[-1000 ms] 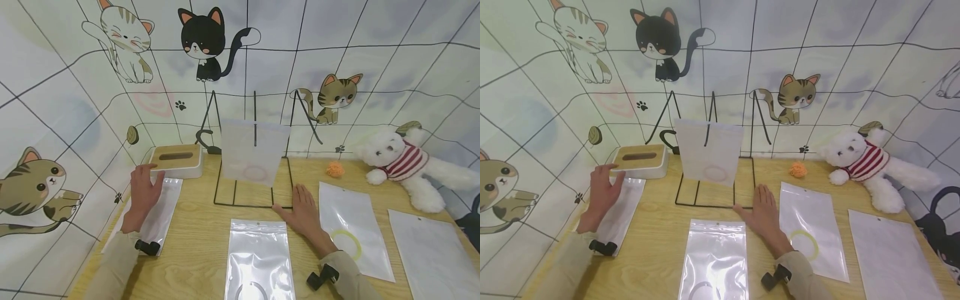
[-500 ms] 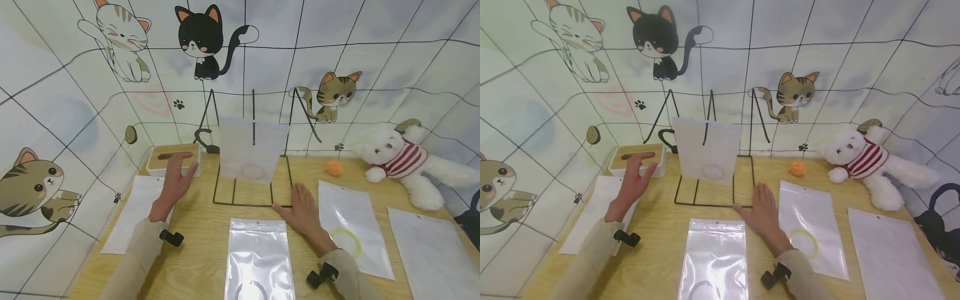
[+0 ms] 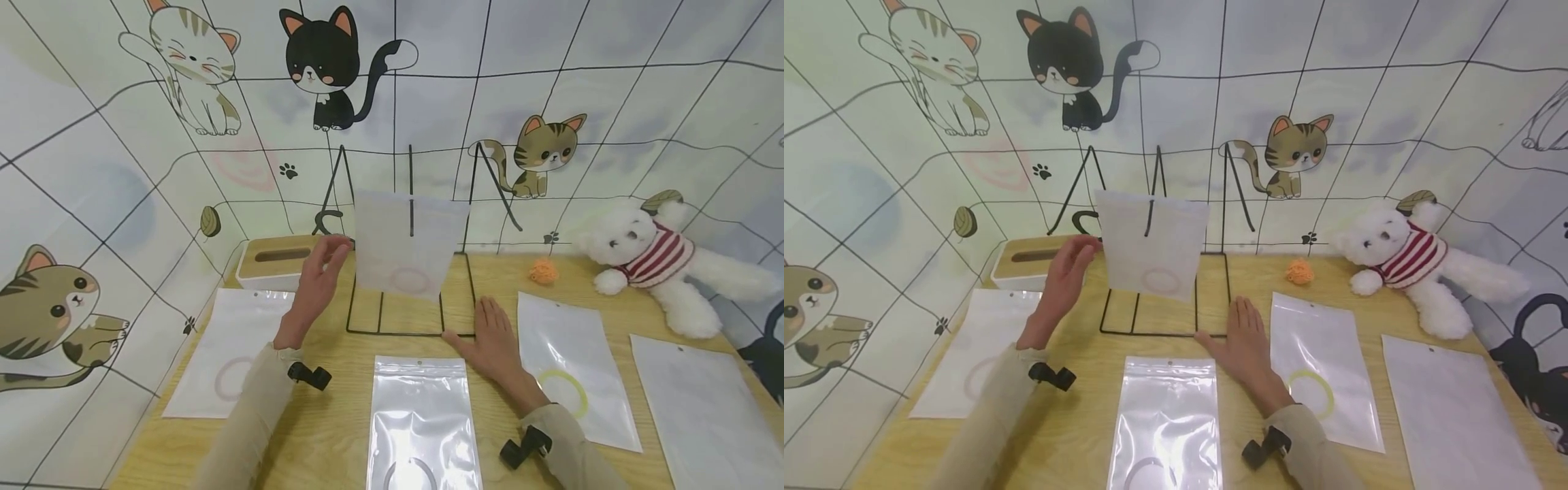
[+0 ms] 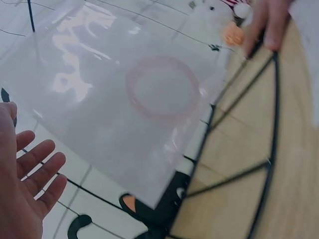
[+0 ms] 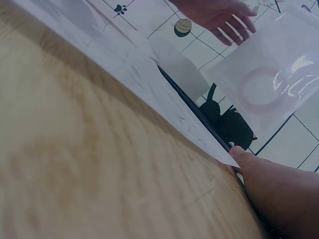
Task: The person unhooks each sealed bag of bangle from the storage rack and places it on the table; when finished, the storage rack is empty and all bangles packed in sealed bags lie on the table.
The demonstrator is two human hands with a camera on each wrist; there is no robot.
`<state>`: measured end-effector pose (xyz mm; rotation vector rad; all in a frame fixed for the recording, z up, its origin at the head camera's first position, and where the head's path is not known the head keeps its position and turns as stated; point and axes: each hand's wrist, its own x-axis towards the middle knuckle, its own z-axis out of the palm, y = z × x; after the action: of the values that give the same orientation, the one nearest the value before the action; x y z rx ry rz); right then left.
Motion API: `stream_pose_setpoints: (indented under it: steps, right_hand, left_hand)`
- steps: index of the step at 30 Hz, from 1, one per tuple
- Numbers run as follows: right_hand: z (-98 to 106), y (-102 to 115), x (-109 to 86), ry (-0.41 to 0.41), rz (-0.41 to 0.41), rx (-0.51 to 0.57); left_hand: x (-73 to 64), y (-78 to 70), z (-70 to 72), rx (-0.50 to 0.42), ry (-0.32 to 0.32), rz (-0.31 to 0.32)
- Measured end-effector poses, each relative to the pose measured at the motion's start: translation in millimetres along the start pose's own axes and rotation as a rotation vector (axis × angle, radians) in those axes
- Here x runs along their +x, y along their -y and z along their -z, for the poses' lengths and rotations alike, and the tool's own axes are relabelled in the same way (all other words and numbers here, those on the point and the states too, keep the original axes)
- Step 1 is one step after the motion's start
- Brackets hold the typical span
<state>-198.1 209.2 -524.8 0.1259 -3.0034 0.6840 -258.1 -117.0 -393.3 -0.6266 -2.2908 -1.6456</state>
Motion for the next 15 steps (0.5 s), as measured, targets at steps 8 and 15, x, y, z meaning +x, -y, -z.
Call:
stream_pose_setpoints:
  steps: [8,15]
  right_hand:
    - [-5,-2,2.2,-0.030,0.007,0.000]
    - [-4,-4,1.2,-0.028,0.000,-0.010]
  left_hand:
    - [28.8,-4.1,-19.8,-0.096,-0.046,-0.024]
    - [42.4,-13.5,-35.0,-0.176,-0.100,-0.049]
